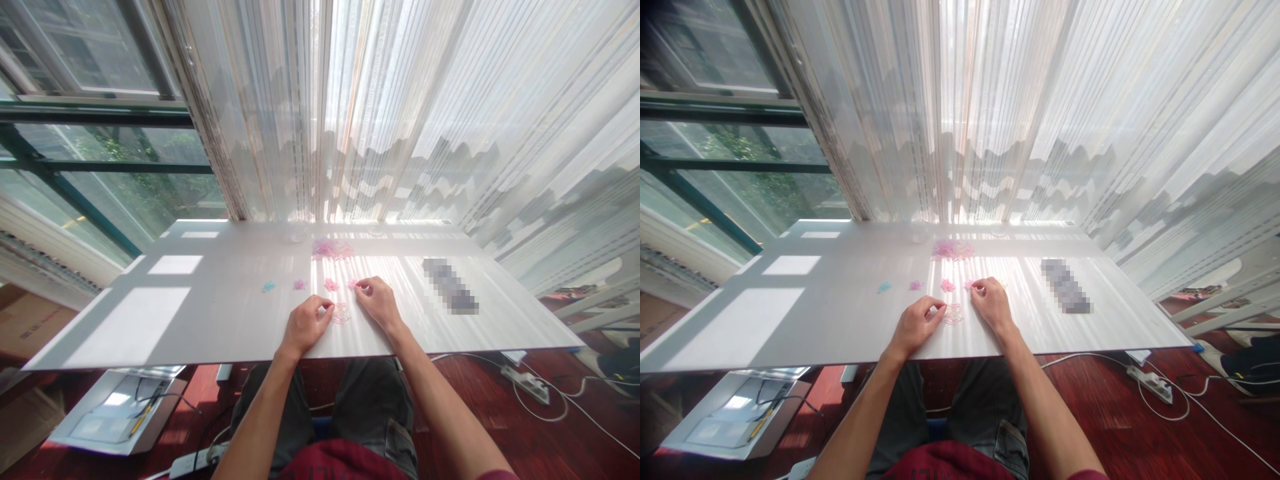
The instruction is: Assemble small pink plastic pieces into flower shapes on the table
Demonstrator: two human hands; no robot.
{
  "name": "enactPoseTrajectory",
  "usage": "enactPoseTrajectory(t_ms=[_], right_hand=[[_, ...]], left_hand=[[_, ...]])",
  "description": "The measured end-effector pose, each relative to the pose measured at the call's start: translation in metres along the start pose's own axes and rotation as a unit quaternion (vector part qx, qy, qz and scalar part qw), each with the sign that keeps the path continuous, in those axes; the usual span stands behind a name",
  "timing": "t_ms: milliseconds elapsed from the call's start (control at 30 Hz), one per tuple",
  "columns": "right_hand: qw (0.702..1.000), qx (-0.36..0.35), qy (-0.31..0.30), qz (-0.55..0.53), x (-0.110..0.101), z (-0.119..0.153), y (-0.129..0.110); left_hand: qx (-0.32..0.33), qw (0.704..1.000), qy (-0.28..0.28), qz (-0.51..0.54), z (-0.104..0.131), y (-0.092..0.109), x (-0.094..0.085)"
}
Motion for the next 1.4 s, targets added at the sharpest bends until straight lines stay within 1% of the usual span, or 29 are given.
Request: enactPoseTrajectory(t_ms=[333, 500, 633, 733, 867, 967, 1100, 1267, 1400], right_hand=[[0.999, 0.015, 0.028, -0.011, -0.005, 0.0, 0.002], [0.999, 0.019, 0.032, -0.012, -0.004, -0.001, 0.003], [0.999, -0.003, 0.03, -0.021, -0.005, 0.001, 0.001], [0.999, -0.032, 0.029, -0.021, -0.005, 0.003, -0.003], [0.996, -0.09, 0.022, 0.007, -0.004, 0.008, -0.014], [0.993, -0.114, 0.0, 0.035, 0.001, 0.01, -0.02], [0.992, -0.112, -0.013, 0.055, 0.006, 0.009, -0.019], [0.995, -0.098, -0.003, 0.034, 0.006, 0.008, -0.012], [0.995, -0.097, -0.004, 0.021, 0.006, 0.008, -0.01]], left_hand=[[-0.009, 1.0, -0.001, -0.006, 0.0, 0.001, -0.001], [-0.011, 1.0, -0.003, -0.004, 0.0, 0.0, -0.001], [-0.013, 1.0, -0.007, -0.006, 0.0, 0.0, 0.0], [-0.011, 1.0, -0.005, -0.007, 0.0, 0.001, 0.0], [-0.012, 1.0, -0.004, -0.007, 0.0, 0.0, -0.001], [-0.014, 1.0, -0.007, -0.003, 0.0, -0.001, 0.0], [-0.02, 1.0, -0.011, 0.001, 0.0, -0.002, 0.001], [-0.024, 1.0, -0.011, 0.002, 0.001, -0.001, 0.001], [-0.018, 1.0, -0.007, 0.002, 0.001, -0.001, 0.0]])
Point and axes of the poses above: each hand's wrist, its own z-axis away from the middle knuckle, its own x-axis out of the palm, y = z × x, the point moved 8 cm from there along -z, towards the middle knuckle, and after that the axes turned 7 degrees about -y, right-handed, at the moved point
